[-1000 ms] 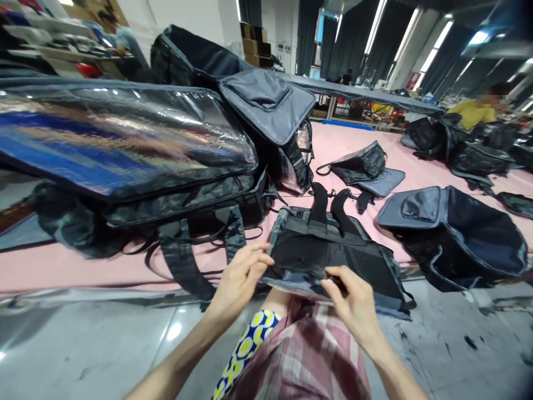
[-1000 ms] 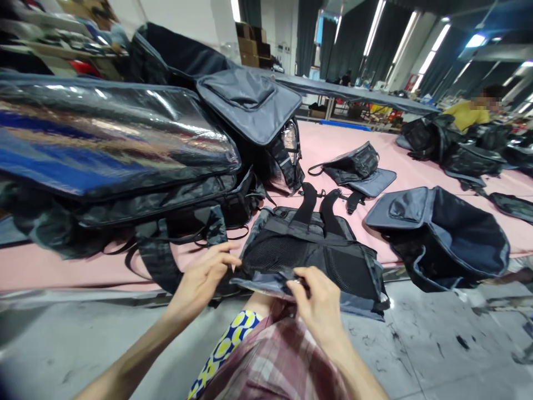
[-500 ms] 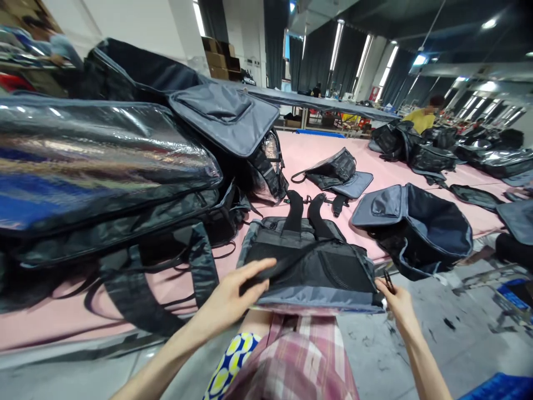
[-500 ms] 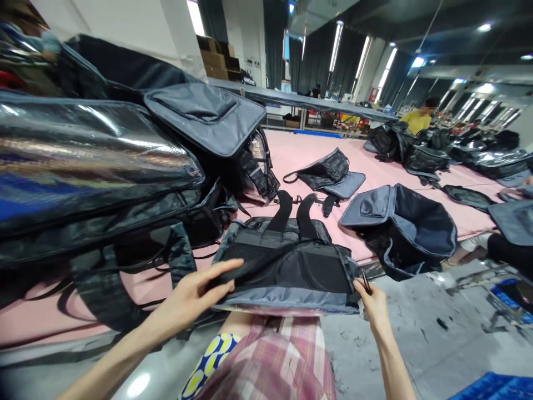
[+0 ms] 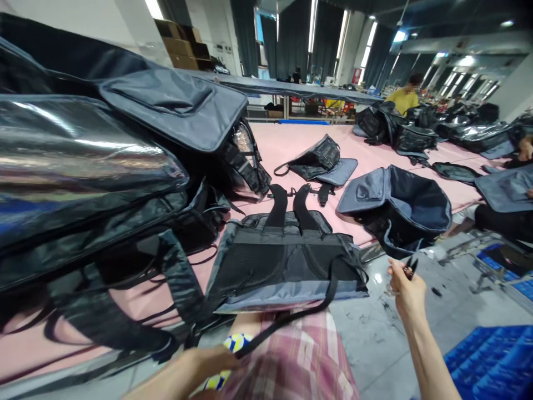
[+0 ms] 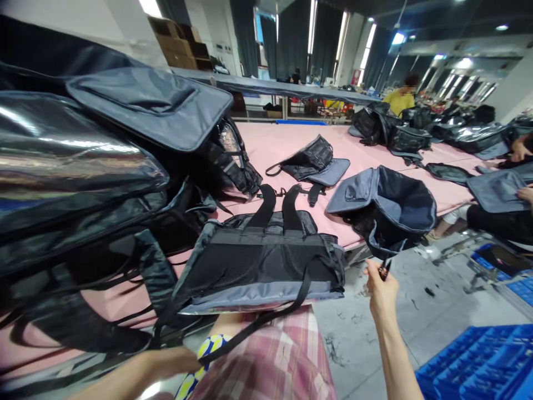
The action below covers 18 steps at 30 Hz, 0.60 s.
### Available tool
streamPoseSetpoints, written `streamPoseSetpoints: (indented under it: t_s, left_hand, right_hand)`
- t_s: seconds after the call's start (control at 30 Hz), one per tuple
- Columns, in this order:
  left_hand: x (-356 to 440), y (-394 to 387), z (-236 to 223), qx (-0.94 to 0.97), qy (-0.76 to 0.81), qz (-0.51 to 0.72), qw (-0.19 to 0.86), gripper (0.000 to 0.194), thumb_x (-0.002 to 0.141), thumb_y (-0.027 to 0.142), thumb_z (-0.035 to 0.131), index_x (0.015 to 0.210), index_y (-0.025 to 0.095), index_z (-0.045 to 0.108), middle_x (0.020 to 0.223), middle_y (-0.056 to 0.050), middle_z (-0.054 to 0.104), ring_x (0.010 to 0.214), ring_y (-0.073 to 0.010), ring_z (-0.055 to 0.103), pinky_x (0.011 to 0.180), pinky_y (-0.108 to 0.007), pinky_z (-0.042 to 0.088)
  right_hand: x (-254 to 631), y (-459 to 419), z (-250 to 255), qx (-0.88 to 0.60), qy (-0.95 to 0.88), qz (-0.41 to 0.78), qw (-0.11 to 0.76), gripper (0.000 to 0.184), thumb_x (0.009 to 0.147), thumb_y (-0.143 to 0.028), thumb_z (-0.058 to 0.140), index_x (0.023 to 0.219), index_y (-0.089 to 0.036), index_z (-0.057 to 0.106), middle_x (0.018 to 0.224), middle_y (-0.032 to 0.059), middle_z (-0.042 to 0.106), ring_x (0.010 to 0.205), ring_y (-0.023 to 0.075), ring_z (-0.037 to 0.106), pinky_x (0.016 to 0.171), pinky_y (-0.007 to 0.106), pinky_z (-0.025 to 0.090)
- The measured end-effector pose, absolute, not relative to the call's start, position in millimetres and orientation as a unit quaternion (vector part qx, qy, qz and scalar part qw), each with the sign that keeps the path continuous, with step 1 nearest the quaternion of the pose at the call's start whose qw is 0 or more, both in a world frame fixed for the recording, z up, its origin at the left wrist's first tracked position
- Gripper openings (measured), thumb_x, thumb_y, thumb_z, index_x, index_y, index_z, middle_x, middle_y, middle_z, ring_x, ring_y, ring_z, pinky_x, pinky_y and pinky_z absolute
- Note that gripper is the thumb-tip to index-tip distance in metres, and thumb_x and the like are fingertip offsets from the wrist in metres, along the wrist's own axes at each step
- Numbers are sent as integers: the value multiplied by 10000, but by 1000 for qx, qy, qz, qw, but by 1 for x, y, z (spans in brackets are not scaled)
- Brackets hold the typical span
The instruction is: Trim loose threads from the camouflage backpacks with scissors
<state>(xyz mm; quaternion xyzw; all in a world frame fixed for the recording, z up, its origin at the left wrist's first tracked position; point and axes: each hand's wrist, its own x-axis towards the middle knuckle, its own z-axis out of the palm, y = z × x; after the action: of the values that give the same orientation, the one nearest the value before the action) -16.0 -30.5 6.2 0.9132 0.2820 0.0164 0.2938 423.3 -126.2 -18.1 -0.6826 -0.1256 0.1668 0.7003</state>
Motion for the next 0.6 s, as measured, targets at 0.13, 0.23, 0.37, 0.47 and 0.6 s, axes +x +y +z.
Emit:
streamPoseSetpoints:
  t_s: [0.13, 0.23, 0.37, 0.47, 0.6]
  left_hand:
    - [26, 1, 31, 937, 231, 248, 78, 318, 851, 338, 538, 1152, 243, 576, 1055, -57, 649, 961, -227, 592, 855, -323, 464]
    - [63, 7, 25, 951, 206, 225, -38, 323, 866, 353, 511, 1112, 156, 584, 1035, -87, 645, 919, -250, 574, 781, -360, 449]
    - [80, -1, 7, 956, 204, 199, -64, 212, 857, 192, 504, 1037, 157, 610, 994, -57, 657, 876, -228, 562, 760, -353, 402]
    - [80, -9, 3, 951, 234, 190, -64, 203, 835, 174, 538, 1023, 177, 615, 995, -43, 660, 898, -228, 554, 796, -361, 365]
    - [94, -20, 3, 948, 272, 152, -58, 335, 758, 300, 678, 1050, 161, 591, 1026, -55, 643, 954, -250, 535, 829, -389, 349]
  right_hand:
    - [418, -85, -5, -746, -320, 161, 561, 372, 698, -483, 623, 779, -121, 650, 685, 51, 633, 506, 115, 496, 495, 242, 400]
    - [405, -43, 2, -778, -483, 124, 382, 342, 763, -427, 576, 978, -170, 645, 912, 77, 677, 818, 213, 612, 754, 329, 453]
    - [392, -6, -6, -783, -573, 123, 208, 301, 823, -343, 523, 1066, -184, 599, 959, 79, 679, 893, 227, 618, 796, 345, 432]
    - [389, 4, -19, -772, -587, 136, 204, 189, 771, -272, 578, 932, -203, 648, 886, 56, 693, 844, 218, 625, 759, 326, 425]
    - [399, 7, -30, -757, -588, 159, 236, 119, 738, -245, 582, 800, -190, 668, 794, 46, 691, 772, 199, 620, 710, 311, 424]
